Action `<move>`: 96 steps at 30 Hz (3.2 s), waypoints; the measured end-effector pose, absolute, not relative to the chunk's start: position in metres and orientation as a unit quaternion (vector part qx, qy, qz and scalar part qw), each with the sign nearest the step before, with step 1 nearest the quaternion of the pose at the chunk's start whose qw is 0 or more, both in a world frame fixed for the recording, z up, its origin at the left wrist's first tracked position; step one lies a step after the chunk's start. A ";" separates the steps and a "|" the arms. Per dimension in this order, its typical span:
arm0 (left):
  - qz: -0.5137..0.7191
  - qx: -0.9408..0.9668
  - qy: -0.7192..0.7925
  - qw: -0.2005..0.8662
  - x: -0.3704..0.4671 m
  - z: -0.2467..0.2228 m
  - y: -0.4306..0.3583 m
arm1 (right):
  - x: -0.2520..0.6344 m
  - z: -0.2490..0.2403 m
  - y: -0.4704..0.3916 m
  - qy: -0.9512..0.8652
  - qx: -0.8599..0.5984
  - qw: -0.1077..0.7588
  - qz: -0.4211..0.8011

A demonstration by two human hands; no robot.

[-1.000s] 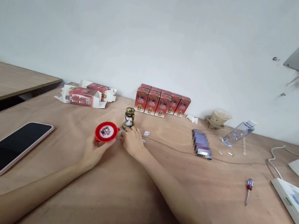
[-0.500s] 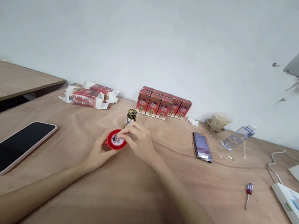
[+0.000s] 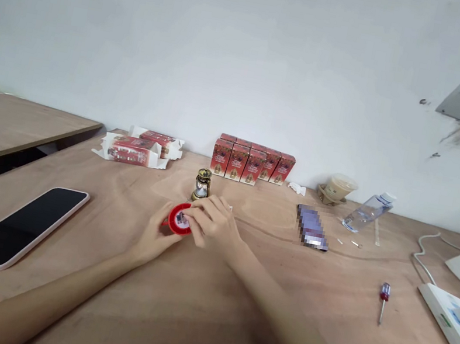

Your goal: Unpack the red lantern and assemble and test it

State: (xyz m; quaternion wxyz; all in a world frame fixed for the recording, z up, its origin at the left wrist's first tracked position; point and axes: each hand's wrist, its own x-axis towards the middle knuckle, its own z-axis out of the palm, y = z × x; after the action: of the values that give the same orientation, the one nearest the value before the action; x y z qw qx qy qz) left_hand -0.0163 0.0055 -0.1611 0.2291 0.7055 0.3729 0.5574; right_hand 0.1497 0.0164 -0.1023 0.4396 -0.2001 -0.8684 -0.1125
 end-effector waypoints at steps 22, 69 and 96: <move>0.578 0.626 0.431 0.298 -0.016 -0.162 0.007 | 0.163 -0.140 0.014 -0.791 -0.286 0.535 -0.077; 0.570 0.629 0.434 0.301 -0.012 -0.160 0.001 | 0.209 -0.178 0.056 -0.725 -0.451 0.519 0.033; 0.576 0.634 0.430 0.283 -0.011 -0.161 0.002 | 0.169 -0.102 0.004 -0.710 -0.310 0.596 0.211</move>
State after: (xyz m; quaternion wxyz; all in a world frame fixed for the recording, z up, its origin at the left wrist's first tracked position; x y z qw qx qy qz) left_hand -0.0109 0.0017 -0.1607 0.2832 0.6345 0.4303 0.5762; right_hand 0.1691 0.0045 -0.1021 0.5957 -0.3101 -0.7102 0.2112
